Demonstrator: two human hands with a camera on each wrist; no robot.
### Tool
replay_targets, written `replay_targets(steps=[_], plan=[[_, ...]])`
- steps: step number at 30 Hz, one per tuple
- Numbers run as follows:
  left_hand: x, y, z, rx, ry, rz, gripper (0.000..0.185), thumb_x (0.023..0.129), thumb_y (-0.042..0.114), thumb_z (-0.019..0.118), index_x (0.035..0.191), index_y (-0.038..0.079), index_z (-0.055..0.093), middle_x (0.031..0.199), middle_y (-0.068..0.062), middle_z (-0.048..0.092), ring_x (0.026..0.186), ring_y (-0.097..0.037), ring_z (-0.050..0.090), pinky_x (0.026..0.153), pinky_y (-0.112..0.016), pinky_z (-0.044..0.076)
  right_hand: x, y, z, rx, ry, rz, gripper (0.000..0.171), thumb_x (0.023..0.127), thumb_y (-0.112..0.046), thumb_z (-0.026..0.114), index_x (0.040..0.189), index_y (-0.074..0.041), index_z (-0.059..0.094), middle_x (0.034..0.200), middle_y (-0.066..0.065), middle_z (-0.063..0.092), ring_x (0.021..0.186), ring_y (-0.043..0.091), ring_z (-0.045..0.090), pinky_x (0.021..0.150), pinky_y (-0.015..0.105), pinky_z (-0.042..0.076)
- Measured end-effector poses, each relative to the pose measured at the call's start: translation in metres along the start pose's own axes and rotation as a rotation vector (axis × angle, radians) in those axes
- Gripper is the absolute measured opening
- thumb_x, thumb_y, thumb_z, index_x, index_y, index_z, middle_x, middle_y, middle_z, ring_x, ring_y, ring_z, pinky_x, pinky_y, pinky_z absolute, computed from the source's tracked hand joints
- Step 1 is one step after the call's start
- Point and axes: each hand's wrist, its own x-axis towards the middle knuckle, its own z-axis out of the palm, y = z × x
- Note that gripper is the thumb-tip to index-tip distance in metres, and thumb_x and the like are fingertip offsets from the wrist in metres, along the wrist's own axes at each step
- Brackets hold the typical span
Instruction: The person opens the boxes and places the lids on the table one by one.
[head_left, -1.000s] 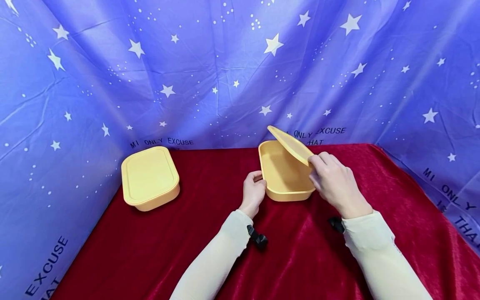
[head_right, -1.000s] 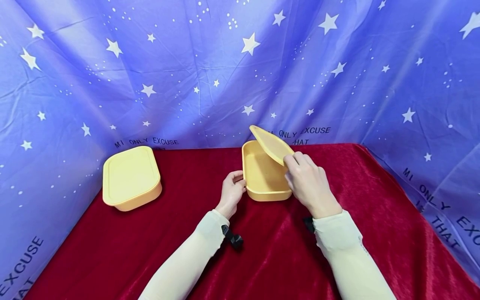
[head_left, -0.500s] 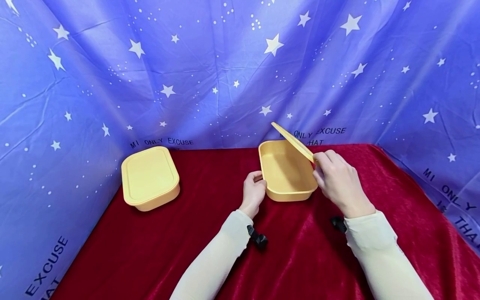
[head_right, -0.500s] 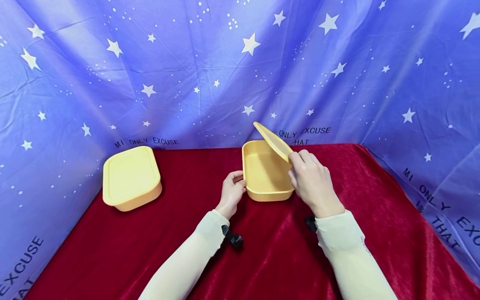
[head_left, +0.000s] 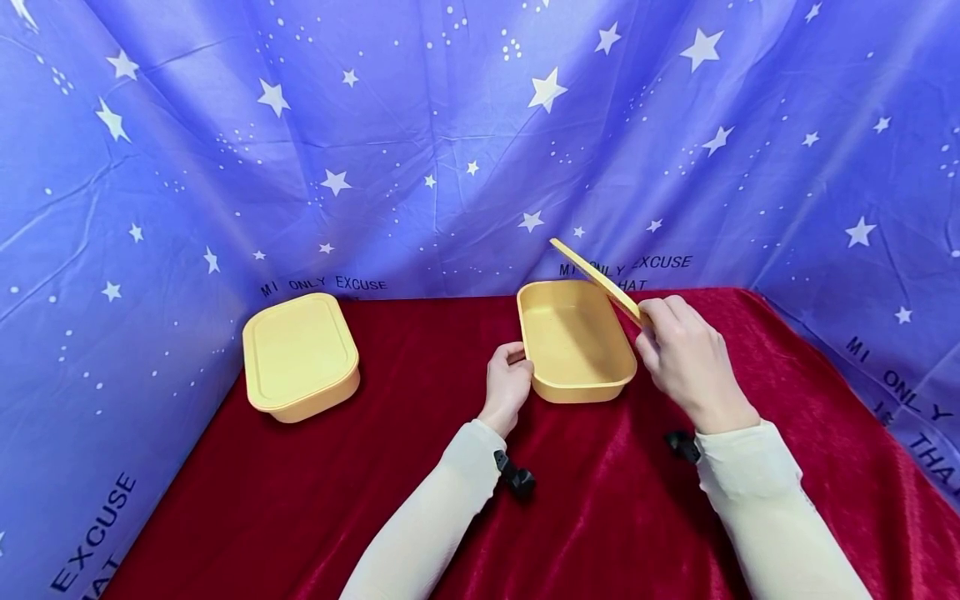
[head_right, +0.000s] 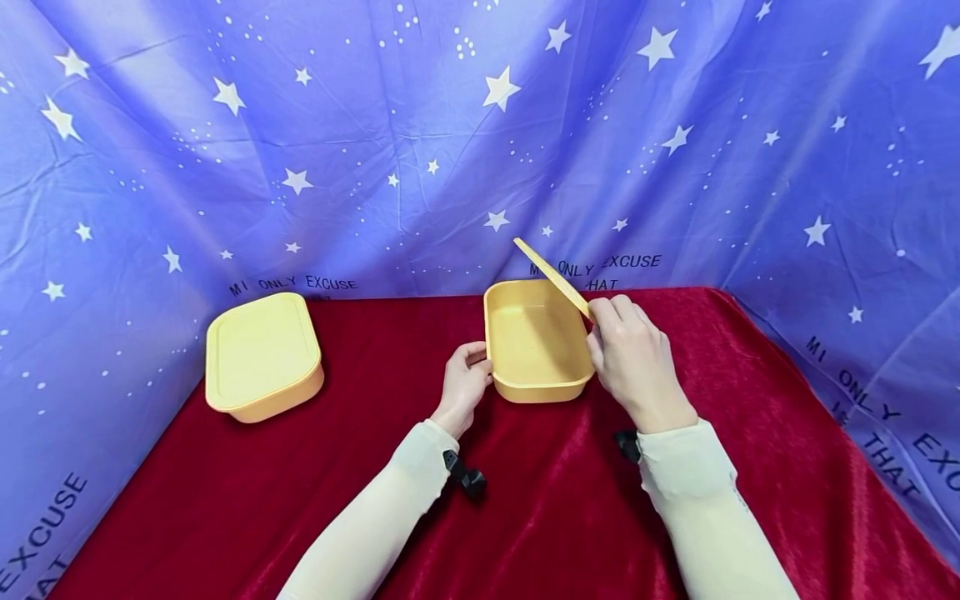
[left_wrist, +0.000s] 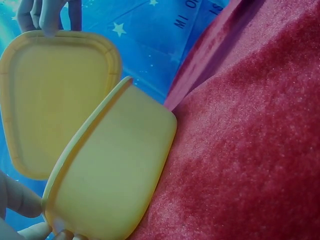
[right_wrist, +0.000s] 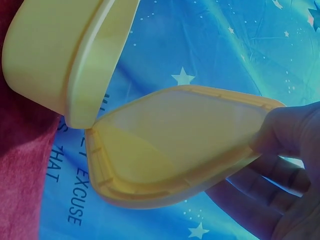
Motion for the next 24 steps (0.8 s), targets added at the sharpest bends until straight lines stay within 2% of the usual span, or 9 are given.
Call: replay_targets(steps=[10, 18, 24], plan=[[0.000, -0.001, 0.000, -0.002, -0.004, 0.002, 0.040, 0.087, -0.002, 0.050, 0.127, -0.002, 0.053, 0.124, -0.018, 0.057, 0.109, -0.026, 0.060, 0.085, -0.032, 0.049, 0.000, 0.006, -0.001, 0.021, 0.044, 0.039, 0.019, 0.076, 0.001, 0.058, 0.095, -0.001, 0.060, 0.080, 0.010, 0.051, 0.066, 0.027, 0.049, 0.056, 0.048, 0.043], [0.000, -0.001, 0.000, -0.015, -0.008, 0.013, 0.040, 0.087, -0.003, 0.049, 0.127, -0.004, 0.052, 0.124, -0.019, 0.057, 0.111, -0.028, 0.060, 0.085, -0.032, 0.049, 0.001, 0.010, -0.003, 0.051, 0.057, 0.068, 0.016, 0.078, 0.001, 0.061, 0.094, 0.000, 0.060, 0.082, 0.013, 0.054, 0.071, 0.030, 0.052, 0.062, 0.050, 0.043], [0.000, -0.001, 0.000, -0.011, -0.006, 0.012, 0.039, 0.087, -0.003, 0.049, 0.126, -0.003, 0.053, 0.124, -0.019, 0.057, 0.110, -0.028, 0.060, 0.085, -0.032, 0.049, 0.000, 0.013, -0.005, 0.066, 0.070, 0.075, 0.017, 0.078, 0.001, 0.060, 0.095, 0.001, 0.060, 0.080, 0.014, 0.053, 0.071, 0.030, 0.050, 0.062, 0.049, 0.042]])
